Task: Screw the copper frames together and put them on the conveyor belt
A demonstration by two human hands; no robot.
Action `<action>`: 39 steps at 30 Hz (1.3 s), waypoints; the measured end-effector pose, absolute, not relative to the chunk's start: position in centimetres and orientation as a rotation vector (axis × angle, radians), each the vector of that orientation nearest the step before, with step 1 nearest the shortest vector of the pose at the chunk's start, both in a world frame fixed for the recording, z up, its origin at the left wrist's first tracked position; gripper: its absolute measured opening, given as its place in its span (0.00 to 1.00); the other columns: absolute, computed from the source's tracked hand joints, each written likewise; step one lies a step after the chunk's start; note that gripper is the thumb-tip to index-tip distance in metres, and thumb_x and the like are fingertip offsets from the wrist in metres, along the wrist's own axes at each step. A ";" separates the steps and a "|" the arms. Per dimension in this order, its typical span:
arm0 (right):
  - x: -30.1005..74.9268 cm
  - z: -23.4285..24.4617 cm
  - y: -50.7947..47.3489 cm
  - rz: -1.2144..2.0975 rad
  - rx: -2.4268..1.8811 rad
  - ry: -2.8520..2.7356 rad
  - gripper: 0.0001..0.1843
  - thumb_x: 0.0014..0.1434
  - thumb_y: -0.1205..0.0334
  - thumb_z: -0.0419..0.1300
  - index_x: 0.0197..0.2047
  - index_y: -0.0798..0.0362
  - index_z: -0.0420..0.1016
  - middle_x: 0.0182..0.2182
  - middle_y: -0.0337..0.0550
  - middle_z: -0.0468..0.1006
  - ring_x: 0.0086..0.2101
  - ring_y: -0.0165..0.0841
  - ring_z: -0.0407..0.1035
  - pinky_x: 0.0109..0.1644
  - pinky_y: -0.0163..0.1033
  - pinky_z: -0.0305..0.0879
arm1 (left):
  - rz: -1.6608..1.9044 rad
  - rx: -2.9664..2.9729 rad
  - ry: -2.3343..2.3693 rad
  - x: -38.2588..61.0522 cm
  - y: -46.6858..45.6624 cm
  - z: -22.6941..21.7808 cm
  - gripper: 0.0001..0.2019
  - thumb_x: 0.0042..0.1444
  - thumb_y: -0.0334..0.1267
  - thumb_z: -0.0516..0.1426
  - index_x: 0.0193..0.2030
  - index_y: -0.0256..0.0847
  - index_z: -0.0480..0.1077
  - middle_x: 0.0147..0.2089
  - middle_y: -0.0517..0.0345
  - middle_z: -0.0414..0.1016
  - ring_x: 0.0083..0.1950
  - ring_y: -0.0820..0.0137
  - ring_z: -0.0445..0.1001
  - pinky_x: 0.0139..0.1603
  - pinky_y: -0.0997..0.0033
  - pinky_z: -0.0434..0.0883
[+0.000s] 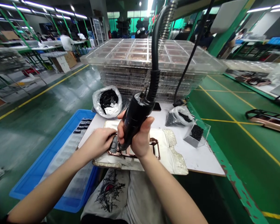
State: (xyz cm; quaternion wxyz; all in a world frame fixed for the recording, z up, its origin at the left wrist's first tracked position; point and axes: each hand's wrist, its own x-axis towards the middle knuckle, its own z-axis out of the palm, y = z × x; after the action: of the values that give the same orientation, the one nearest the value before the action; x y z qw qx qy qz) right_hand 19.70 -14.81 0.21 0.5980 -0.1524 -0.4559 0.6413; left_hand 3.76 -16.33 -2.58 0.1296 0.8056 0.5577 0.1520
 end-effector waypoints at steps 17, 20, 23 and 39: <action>19.4 -0.5 -15.2 1.568 -0.105 -1.369 0.40 0.47 0.18 0.56 0.32 0.50 0.75 0.11 0.34 0.66 0.09 0.29 0.55 0.12 0.34 0.58 | 0.303 2.422 1.651 3.9 -16.2 -2.7 0.11 0.57 0.29 0.52 0.34 0.37 0.77 0.35 0.42 0.81 0.38 0.54 0.80 0.38 0.60 0.74; 18.9 -0.6 -15.2 1.552 -0.092 -1.365 0.41 0.49 0.18 0.53 0.34 0.50 0.75 0.11 0.34 0.66 0.09 0.29 0.55 0.12 0.34 0.57 | 0.331 2.414 1.661 3.9 -16.4 -2.8 0.11 0.57 0.28 0.52 0.35 0.37 0.77 0.37 0.43 0.81 0.40 0.54 0.80 0.40 0.61 0.74; 18.5 -0.6 -14.7 1.579 -0.087 -1.344 0.44 0.50 0.17 0.50 0.38 0.52 0.75 0.12 0.33 0.65 0.09 0.28 0.54 0.12 0.33 0.56 | 0.326 2.411 1.667 4.1 -16.5 -2.9 0.11 0.58 0.28 0.52 0.38 0.37 0.76 0.40 0.43 0.81 0.43 0.54 0.80 0.42 0.60 0.73; 31.2 0.7 -12.2 1.279 -1.161 -2.673 0.27 0.43 0.49 0.75 0.42 0.56 0.76 0.32 0.37 0.76 0.31 0.32 0.68 0.33 0.35 0.62 | 1.115 2.821 1.354 5.2 -19.5 -1.2 0.16 0.62 0.22 0.50 0.53 0.33 0.72 0.49 0.45 0.78 0.51 0.61 0.77 0.49 0.62 0.77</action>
State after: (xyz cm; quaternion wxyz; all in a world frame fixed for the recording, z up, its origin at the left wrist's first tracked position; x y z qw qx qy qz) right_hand 31.23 -12.17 0.65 -0.0206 -0.3647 -0.8397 0.4019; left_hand 5.23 -19.48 -1.16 -0.0899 0.8457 0.4060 0.3344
